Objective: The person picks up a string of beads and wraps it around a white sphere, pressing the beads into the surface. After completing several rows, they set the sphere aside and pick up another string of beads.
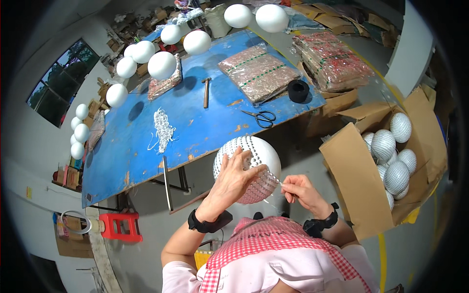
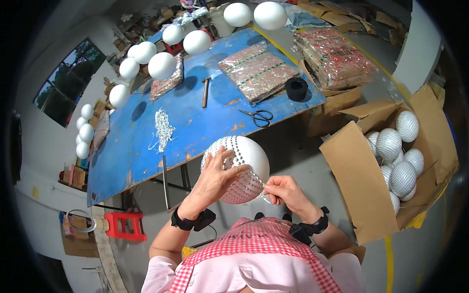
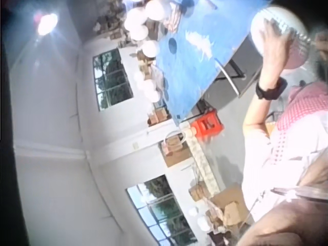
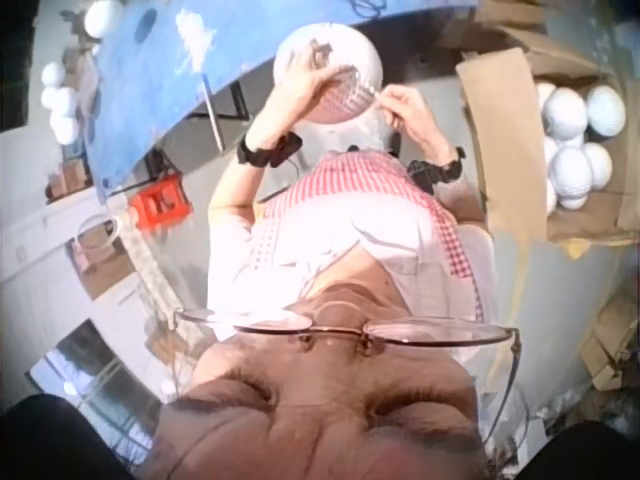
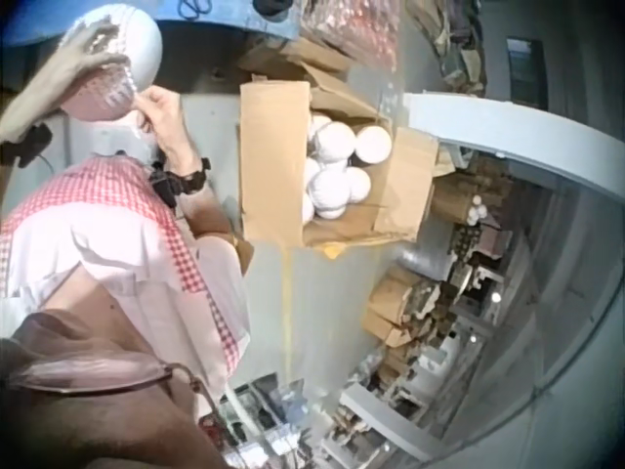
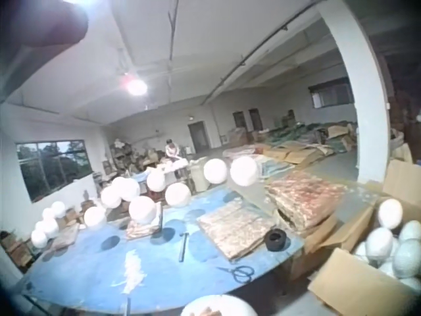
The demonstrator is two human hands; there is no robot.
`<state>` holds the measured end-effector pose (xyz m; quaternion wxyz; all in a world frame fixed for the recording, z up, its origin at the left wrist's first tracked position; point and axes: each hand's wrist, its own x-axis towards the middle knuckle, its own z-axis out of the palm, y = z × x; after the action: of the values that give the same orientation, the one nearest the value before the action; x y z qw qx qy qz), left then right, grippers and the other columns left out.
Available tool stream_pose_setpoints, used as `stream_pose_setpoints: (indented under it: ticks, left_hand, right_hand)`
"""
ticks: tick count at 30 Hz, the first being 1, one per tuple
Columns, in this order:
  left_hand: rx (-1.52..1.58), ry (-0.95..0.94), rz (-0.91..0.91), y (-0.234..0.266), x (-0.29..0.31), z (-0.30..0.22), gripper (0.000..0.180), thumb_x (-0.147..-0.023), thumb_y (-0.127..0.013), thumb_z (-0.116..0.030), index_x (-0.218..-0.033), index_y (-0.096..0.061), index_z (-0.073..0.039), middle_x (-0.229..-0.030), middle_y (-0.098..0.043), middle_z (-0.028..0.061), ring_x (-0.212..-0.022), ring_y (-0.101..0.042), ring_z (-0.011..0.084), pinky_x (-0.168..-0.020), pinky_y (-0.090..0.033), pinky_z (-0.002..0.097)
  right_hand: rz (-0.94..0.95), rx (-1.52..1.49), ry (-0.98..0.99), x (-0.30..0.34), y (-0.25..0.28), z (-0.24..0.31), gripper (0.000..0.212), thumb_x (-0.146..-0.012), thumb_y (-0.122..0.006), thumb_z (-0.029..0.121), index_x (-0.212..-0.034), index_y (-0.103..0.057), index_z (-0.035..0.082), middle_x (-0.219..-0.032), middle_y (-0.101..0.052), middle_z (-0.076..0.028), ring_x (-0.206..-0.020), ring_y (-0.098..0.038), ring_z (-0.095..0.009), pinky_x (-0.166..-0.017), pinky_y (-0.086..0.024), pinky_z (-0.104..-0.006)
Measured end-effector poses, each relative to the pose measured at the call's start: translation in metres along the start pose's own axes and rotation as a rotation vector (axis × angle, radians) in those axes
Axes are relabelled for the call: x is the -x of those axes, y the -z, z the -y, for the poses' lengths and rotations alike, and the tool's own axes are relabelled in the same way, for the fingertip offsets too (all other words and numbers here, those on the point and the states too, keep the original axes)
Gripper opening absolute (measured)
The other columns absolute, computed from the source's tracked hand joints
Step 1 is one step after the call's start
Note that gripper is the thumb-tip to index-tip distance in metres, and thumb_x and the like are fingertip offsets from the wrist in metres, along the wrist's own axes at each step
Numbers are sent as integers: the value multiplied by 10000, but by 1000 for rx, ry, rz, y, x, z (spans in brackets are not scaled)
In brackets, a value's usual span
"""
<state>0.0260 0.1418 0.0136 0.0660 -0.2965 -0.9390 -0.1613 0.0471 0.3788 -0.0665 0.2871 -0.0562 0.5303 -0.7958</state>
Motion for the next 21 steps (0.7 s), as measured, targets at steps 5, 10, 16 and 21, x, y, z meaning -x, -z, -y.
stream_pose_setpoints:
  ticks: [5,10,16,21]
  left_hand:
    - [-18,66,14,-8,1,-7,379,-868,-629,-124,-1223,-635,-257,-1307,-468,211,-1335,-358,439,-1051,-308,616]
    - [4,89,36,-4,1,-11,393,-870,-617,-98,-1229,-633,-257,-1338,-455,216,-1345,-345,444,-1061,-288,622]
    - [-47,86,16,-12,3,-6,396,-864,-639,-103,-1234,-632,-244,-1407,-425,182,-1352,-335,444,-1085,-281,587]
    - [-23,84,-29,-15,5,-9,469,-833,-675,-124,-1283,-572,-207,-1445,-392,201,-1364,-311,453,-1097,-277,563]
  right_hand:
    - [8,-18,73,3,0,3,212,-943,-572,199,-813,-628,41,-608,-587,10,-521,-520,-37,-476,-373,-169]
    - [35,46,-16,-5,11,-6,233,-943,-569,213,-798,-625,40,-619,-607,-12,-523,-551,-61,-493,-406,-181]
    - [-6,113,-44,-22,18,-20,257,-944,-590,241,-782,-629,45,-634,-635,-23,-538,-577,-65,-508,-431,-182]
    - [-53,222,-51,-20,20,-22,264,-948,-599,257,-786,-627,50,-656,-647,-20,-555,-592,-58,-491,-443,-177]
